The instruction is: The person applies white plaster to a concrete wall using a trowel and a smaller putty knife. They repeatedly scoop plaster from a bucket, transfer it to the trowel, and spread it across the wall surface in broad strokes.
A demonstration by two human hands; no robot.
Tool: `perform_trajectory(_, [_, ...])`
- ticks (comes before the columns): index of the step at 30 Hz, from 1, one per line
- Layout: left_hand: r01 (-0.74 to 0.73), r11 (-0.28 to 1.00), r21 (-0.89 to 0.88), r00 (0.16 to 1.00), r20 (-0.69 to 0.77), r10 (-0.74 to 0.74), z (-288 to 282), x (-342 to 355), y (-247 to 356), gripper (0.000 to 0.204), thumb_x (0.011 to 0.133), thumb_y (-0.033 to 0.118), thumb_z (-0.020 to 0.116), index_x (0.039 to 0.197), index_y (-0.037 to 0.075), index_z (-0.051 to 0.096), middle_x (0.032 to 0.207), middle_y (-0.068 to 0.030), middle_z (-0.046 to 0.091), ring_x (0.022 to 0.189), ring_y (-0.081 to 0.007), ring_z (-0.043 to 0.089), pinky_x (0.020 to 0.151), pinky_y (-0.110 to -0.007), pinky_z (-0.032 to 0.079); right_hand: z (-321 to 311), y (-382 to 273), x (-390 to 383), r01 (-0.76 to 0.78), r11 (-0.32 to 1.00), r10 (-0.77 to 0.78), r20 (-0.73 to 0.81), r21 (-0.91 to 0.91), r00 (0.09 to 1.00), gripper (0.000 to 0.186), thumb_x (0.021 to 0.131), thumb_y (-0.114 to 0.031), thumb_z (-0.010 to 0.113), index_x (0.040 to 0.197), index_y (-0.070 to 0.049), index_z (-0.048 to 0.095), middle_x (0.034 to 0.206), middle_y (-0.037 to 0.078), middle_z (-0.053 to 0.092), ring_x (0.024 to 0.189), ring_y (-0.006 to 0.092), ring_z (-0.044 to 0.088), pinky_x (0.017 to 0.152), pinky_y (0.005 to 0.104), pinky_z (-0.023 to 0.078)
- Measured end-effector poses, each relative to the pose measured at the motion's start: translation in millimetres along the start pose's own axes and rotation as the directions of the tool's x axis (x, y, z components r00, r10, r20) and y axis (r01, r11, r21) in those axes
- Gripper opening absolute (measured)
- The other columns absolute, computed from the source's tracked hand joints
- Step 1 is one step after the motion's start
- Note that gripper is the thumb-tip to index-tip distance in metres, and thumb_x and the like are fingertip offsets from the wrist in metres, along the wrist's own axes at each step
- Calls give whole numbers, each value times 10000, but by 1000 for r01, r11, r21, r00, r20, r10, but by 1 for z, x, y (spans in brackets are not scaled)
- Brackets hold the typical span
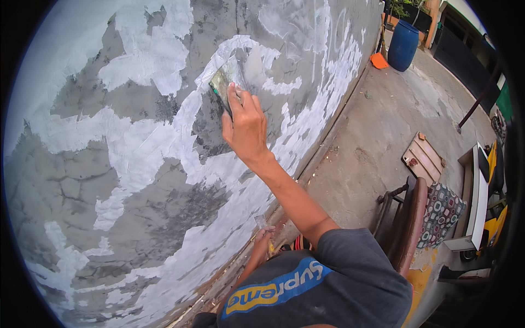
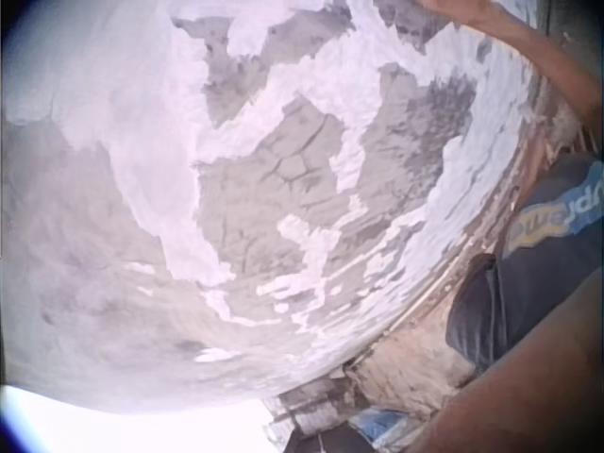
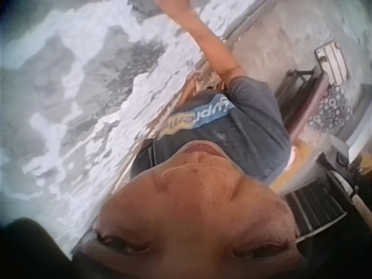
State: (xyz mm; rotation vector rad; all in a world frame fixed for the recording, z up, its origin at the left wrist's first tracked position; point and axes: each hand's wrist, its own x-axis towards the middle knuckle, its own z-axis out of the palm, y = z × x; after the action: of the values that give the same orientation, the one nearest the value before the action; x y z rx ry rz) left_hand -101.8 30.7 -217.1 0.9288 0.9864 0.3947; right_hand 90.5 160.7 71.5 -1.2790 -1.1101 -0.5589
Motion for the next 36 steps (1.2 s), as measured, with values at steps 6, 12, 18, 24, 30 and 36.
perform_trajectory(6, [-14, 998, 57, 997, 77, 10, 18, 3, 12, 231, 886, 85, 495, 1094, 64, 592, 1070, -7, 572, 874, -115, 520, 770, -262, 448, -57, 49, 16, -231, 965, 233, -6, 125, 972, 93, 836, -45, 627, 822, 47, 623, 650, 127, 539, 616, 264, 469, 581, 380, 399])
perform_trajectory(12, [6, 996, 85, 995, 98, -14, 20, 3, 0, 246, 908, 74, 483, 1126, 56, 596, 1100, -32, 599, 990, -122, 529, 834, -251, 423, -41, 71, 35, -223, 974, 223, -6, -35, 975, 122, 852, -45, 587, 914, 39, 647, 694, 152, 558, 643, 290, 479, 616, 381, 416])
perform_trajectory(18, [-17, 999, 32, 997, 73, 15, 4, 9, -5, 249, 918, 73, 470, 1131, 55, 596, 1102, -29, 600, 985, -119, 537, 831, -257, 428, -26, 28, 22, -23, 1000, 23, -7, 16, 1000, 191, 833, -8, 598, 1004, 52, 658, 788, 149, 607, 685, 287, 500, 629, 382, 425])
perform_trajectory(24, [2, 998, 70, 999, 44, -5, 6, 8, 7, 239, 924, 108, 484, 1129, 78, 602, 1088, -14, 590, 938, -110, 530, 787, -257, 428, -30, 35, 35, 13, 999, -18, -139, -38, 990, 203, 821, 12, 607, 1010, 67, 655, 871, 139, 658, 740, 281, 538, 653, 363, 440])
perform_trajectory(30, [13, 998, 63, 1000, -10, -12, 4, 2, 10, 227, 913, 102, 489, 1109, 84, 603, 1075, -7, 589, 936, -103, 524, 790, -260, 423, 15, 7, 19, 57, 995, -61, -46, -86, 997, 558, 704, 15, 666, 1245, 88, 547, 1098, 202, 569, 878, 334, 550, 790, 394, 480])
perform_trajectory(36, [-79, 992, 101, 994, 87, 70, 3, 11, 4, 237, 899, 87, 503, 1117, 71, 593, 1074, -25, 593, 949, -110, 525, 800, -261, 416, -23, 5, -14, 78, 990, -93, 121, 121, 988, 359, 771, 8, 657, 1125, 44, 610, 946, 166, 600, 806, 282, 548, 686, 358, 465])
